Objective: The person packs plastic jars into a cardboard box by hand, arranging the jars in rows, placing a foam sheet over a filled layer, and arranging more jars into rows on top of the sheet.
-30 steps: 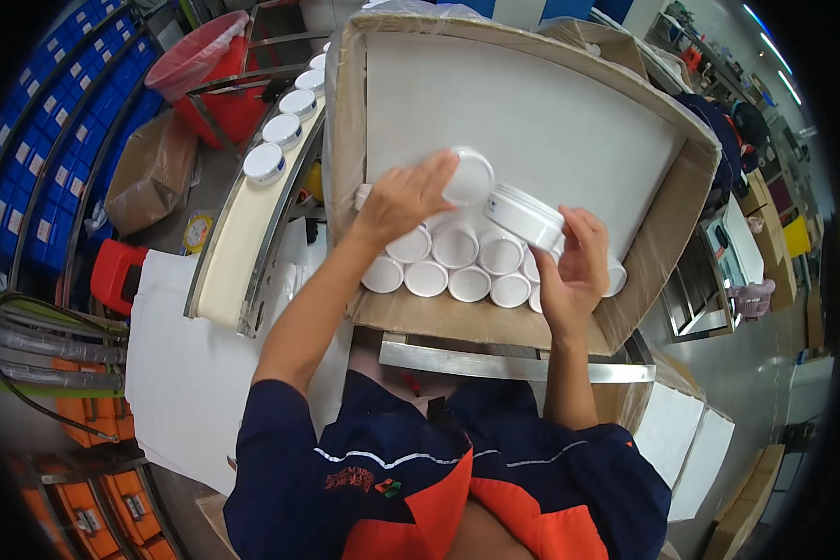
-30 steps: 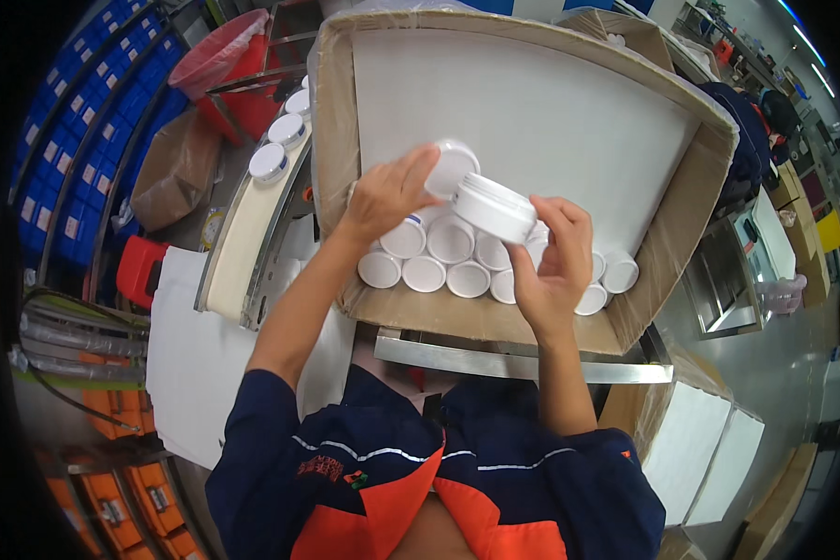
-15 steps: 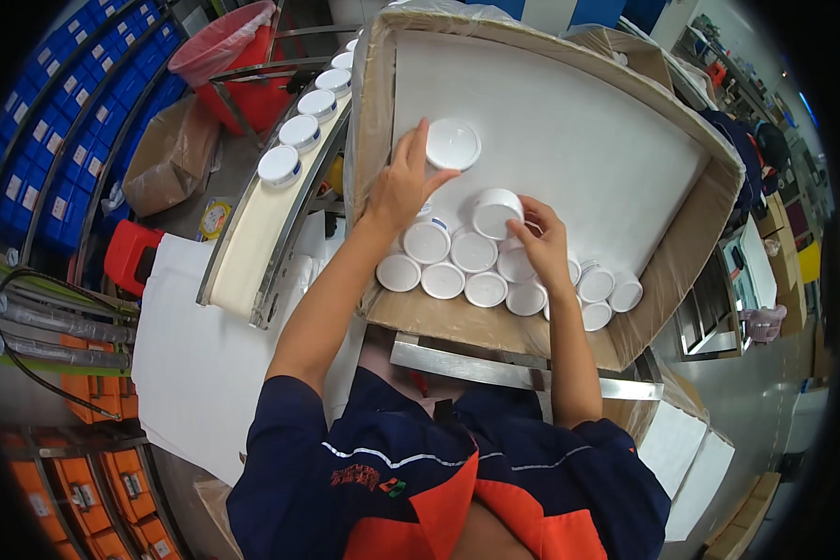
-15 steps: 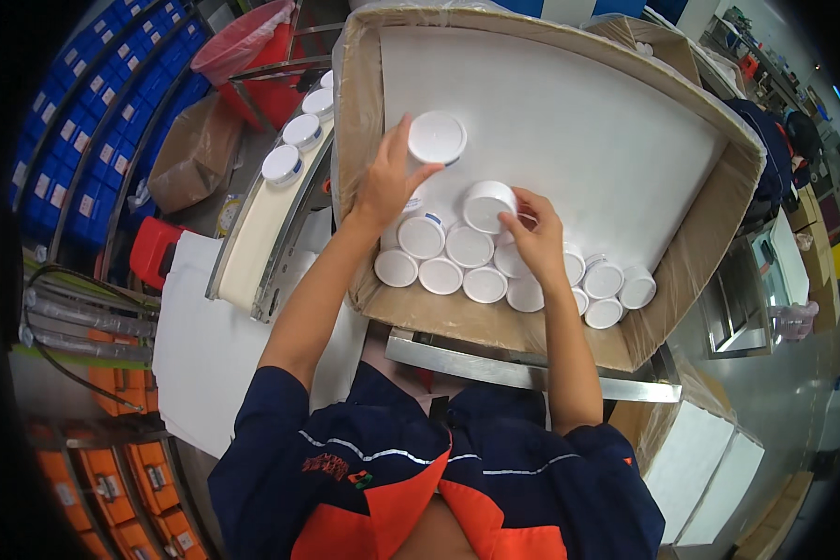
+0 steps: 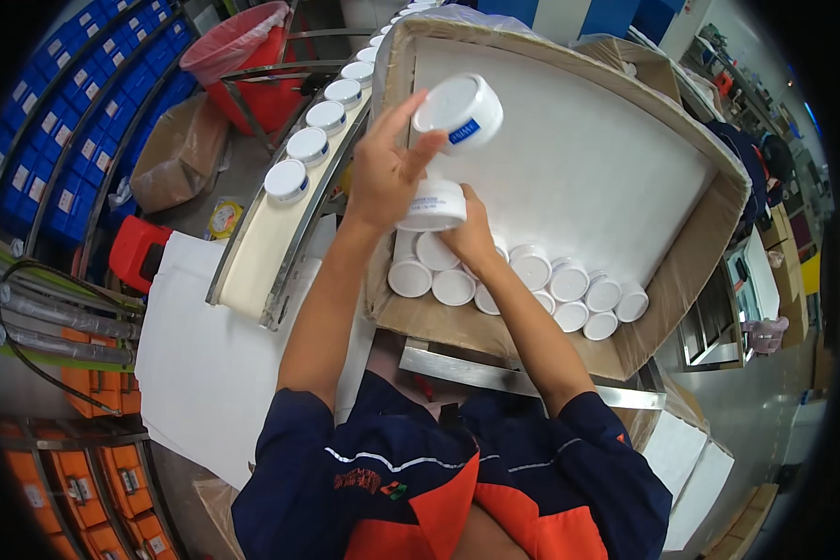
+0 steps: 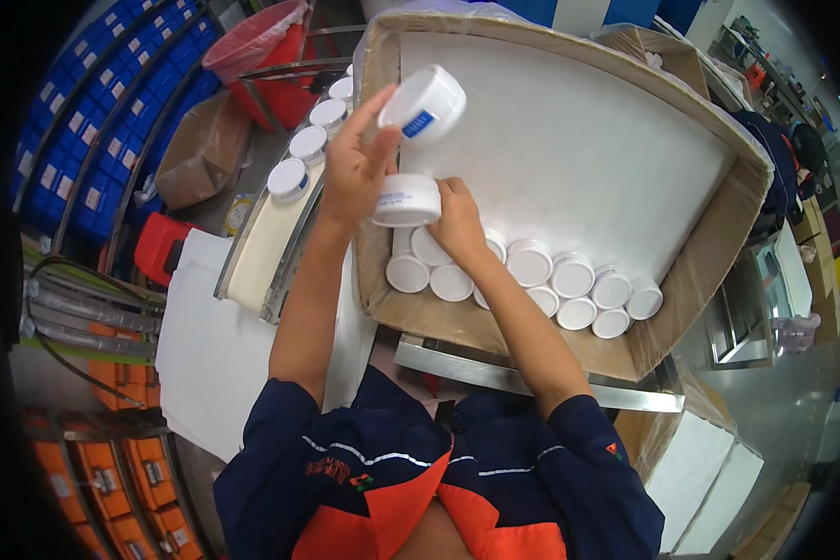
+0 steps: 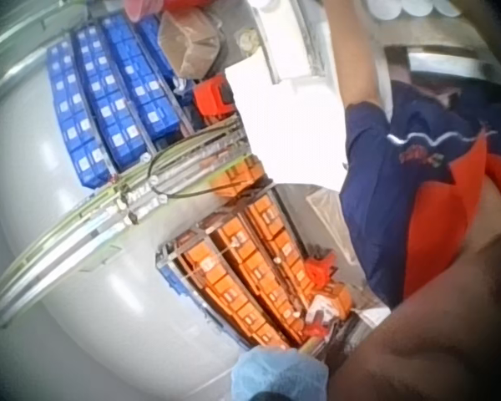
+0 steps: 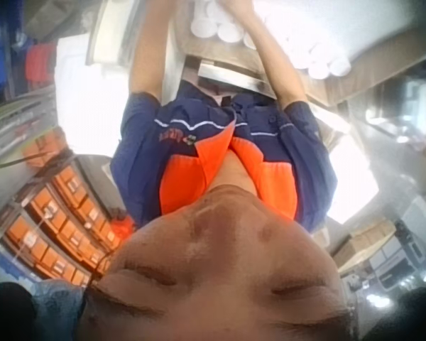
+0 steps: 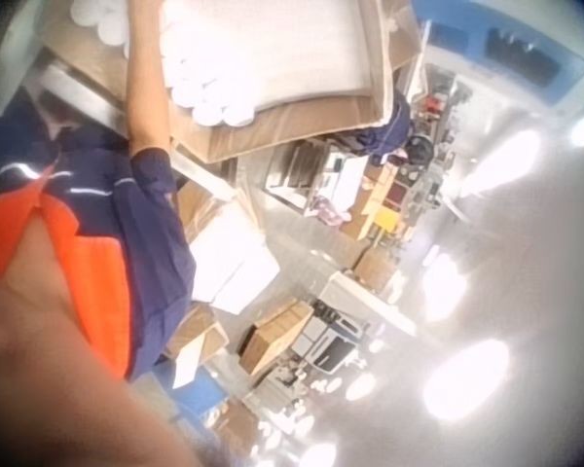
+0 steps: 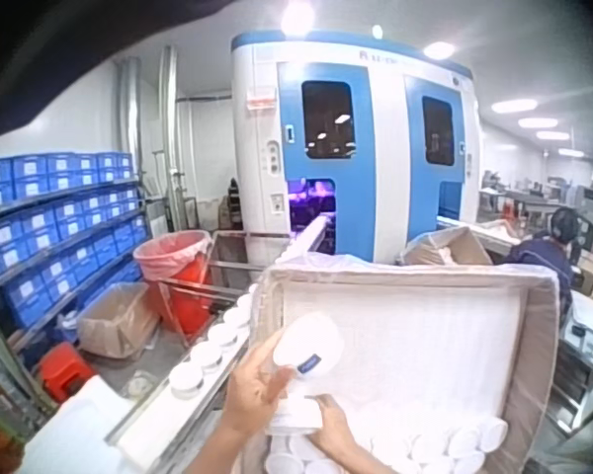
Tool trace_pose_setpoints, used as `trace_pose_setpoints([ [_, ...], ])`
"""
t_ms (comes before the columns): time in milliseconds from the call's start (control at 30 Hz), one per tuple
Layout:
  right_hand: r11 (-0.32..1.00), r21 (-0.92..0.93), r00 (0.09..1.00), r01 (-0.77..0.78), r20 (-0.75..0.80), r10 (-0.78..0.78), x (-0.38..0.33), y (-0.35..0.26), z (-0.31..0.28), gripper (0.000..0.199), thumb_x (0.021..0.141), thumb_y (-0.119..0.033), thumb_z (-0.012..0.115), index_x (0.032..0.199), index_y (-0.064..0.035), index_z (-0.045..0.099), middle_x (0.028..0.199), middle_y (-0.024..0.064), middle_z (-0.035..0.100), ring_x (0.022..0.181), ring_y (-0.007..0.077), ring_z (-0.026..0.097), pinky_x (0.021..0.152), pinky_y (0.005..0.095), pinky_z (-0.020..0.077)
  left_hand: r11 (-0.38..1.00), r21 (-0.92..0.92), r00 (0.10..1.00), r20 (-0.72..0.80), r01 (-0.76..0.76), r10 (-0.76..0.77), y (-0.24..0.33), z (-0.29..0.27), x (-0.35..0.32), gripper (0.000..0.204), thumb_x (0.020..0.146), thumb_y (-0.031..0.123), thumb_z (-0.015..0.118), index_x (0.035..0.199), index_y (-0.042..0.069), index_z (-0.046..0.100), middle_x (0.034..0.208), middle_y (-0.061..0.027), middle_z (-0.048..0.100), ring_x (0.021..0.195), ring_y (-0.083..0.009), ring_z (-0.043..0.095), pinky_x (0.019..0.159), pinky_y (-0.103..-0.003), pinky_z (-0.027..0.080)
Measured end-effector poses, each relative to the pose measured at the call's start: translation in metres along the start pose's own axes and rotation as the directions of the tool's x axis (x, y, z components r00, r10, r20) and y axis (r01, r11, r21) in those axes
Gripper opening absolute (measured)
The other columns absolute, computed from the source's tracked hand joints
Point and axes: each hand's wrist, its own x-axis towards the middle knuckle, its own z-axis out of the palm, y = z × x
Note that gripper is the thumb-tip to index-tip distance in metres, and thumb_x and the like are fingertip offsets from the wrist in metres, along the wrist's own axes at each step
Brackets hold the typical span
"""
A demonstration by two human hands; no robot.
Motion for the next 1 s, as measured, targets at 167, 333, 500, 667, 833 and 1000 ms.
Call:
trace_pose_setpoints([
  [167,0.929,0.369,0.995,-0.014,-0.088,0.05,-0.001,0.005,-0.072,0.056,0.077,0.002,0.066,0.132,-0.0051,0.055,0.123,0.0128,0.06,0.107,0.0247,0.061,0.088,0.0341,0.0515,1.0,0.0,0.98,0.199,-0.028,0.027,-0.021,0.008,-0.016,0.063,0.086,0.036,0.075,0.129,-0.005,0.056,0.119,-0.0147,0.061,0.067,-0.0101,0.06,0.058,-0.023,0.048],
  [333,0.909,-0.217,0.917,0.355,-0.11,-0.385,-0.017,-0.059,-0.135,0.055,0.076,0.005,0.066,0.129,-0.0057,0.057,0.122,0.0115,0.06,0.105,0.0207,0.06,0.084,0.0313,0.0511,0.903,-0.149,0.812,0.514,0.403,-0.277,-0.039,0.048,-0.022,0.046,0.092,0.033,0.068,0.123,0.0,0.062,0.105,-0.0141,0.07,0.078,-0.0126,0.064,0.066,-0.028,0.052],
  [500,0.981,0.009,0.951,-0.191,-0.245,0.188,-0.048,0.031,-0.169,0.034,0.079,0.003,0.067,0.112,-0.0011,0.065,0.098,0.0082,0.067,0.079,0.0143,0.06,0.069,0.0282,0.0512,0.971,-0.099,0.955,0.226,0.216,-0.189,-0.072,0.101,-0.008,0.037,0.091,0.038,0.068,0.094,0.001,0.068,0.091,-0.0147,0.071,0.069,-0.0163,0.065,0.065,-0.032,0.051],
  [667,0.908,0.066,0.867,-0.413,-0.278,0.414,-0.05,0.037,-0.164,0.029,0.079,-0.001,0.069,0.108,-0.0001,0.066,0.092,0.0073,0.066,0.074,0.0124,0.058,0.063,0.0291,0.0523,0.923,0.112,0.814,0.44,0.369,-0.379,-0.091,0.104,0.009,0.041,0.093,0.039,0.065,0.072,0.004,0.065,0.066,-0.0041,0.064,0.058,-0.0098,0.054,0.057,-0.027,0.045],
  [833,0.965,0.016,0.844,-0.26,-0.483,0.235,-0.051,0.026,-0.148,0.036,0.073,0.002,0.075,0.109,-0.0018,0.066,0.101,0.0092,0.063,0.084,0.0173,0.059,0.066,0.0308,0.0553,0.983,0.058,0.872,0.455,0.175,-0.182,-0.099,0.098,0.005,0.038,0.089,0.037,0.069,0.07,0.005,0.063,0.068,-0.0045,0.065,0.062,-0.0146,0.059,0.06,-0.03,0.047],
  [1000,0.756,-0.647,0.885,0.099,-0.29,-0.364,-0.067,0.038,-0.122,0.044,0.066,-0.002,0.083,0.107,-0.0056,0.068,0.106,0.0133,0.059,0.091,0.0296,0.06,0.074,0.036,0.054,0.794,0.404,0.855,0.448,-0.454,0.261,-0.087,0.101,0.011,0.03,0.085,0.032,0.072,0.073,0.007,0.06,0.07,-0.0065,0.063,0.062,-0.0239,0.062,0.058,-0.035,0.049],
])
